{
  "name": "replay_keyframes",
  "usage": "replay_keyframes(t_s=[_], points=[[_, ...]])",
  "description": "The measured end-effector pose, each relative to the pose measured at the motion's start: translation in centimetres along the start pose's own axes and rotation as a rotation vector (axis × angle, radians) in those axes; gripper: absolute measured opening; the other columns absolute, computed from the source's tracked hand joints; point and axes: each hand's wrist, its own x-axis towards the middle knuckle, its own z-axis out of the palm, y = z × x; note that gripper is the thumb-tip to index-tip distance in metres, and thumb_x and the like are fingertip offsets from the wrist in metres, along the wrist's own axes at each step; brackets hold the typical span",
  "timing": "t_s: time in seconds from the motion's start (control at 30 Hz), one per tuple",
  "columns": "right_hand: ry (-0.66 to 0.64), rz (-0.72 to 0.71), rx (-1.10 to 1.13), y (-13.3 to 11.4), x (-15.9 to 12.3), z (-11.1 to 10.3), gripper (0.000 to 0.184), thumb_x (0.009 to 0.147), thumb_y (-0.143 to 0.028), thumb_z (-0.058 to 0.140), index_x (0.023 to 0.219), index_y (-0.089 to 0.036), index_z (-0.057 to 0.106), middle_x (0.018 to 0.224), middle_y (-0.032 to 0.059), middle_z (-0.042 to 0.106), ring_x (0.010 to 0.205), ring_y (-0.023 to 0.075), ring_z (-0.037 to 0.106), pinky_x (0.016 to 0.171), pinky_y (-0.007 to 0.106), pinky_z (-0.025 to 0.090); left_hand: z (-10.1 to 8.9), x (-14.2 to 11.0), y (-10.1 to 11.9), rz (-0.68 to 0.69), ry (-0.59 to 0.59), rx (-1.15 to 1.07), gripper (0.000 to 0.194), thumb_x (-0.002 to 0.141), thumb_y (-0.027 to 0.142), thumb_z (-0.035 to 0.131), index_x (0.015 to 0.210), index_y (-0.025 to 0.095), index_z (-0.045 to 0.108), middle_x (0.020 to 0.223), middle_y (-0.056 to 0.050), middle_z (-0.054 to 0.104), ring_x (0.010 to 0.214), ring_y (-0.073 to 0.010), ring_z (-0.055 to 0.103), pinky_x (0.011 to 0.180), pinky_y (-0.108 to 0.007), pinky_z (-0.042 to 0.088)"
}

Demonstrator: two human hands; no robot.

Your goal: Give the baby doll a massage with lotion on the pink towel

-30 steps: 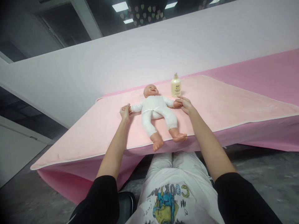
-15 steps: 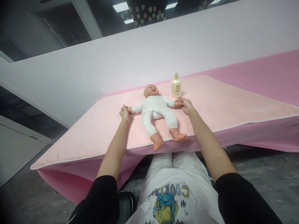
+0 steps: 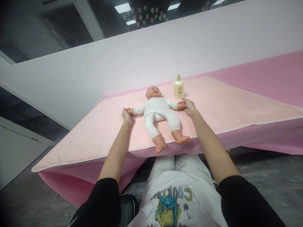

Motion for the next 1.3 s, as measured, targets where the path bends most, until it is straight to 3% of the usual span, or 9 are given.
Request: replay_keyframes(t_s=[0.4,0.77,0.97,1.3], points=[[-0.073,-0.045,-0.018,0.0,-0.3,-0.1,0.034,0.069,-0.006,0.053,0.1,-0.017,0.06,0.063,-0.0016,0.062,0.06,0.0119,0.059,0.059,0.023,0.052,-0.2,-0.4,0.0,0.064,-0.054,0.042,0.008,0.078,0.026,0.053,0.079,0.019,0.056,0.075,0.0,0.055,0.069,-0.0131,0.057,0.059,-0.025,0.05],[-0.172,-0.066,0.012,0.1,-0.1,-0.3,0.045,0.058,-0.008,0.068,0.1,-0.021,0.059,0.083,0.0003,0.068,0.078,0.013,0.064,0.068,0.022,0.054,-0.1,-0.5,-0.1,0.07,-0.077,0.031,0.01,0.073,0.023,0.061,0.079,0.018,0.055,0.077,-0.001,0.057,0.073,-0.0134,0.059,0.064,-0.028,0.052],[-0.178,0.031,0.058,-0.4,-0.5,-0.2,0.033,0.062,-0.018,0.058,0.095,-0.018,0.058,0.081,0.0048,0.066,0.07,0.0163,0.061,0.066,0.03,0.054,0.0,-0.4,0.0,0.021,-0.063,0.006,0.021,0.084,0.035,0.046,0.08,0.018,0.057,0.082,-0.003,0.057,0.071,-0.0146,0.059,0.061,-0.028,0.052],[-0.075,0.093,0.056,-0.1,0.2,-0.1,0.02,0.072,-0.019,0.061,0.091,-0.016,0.056,0.087,0.0092,0.069,0.072,0.0177,0.065,0.065,0.031,0.056,-0.1,0.4,-0.3,-0.002,0.013,0.009,0.019,0.077,0.023,0.044,0.073,0.014,0.061,0.07,-0.005,0.058,0.066,-0.0157,0.06,0.062,-0.031,0.053]])
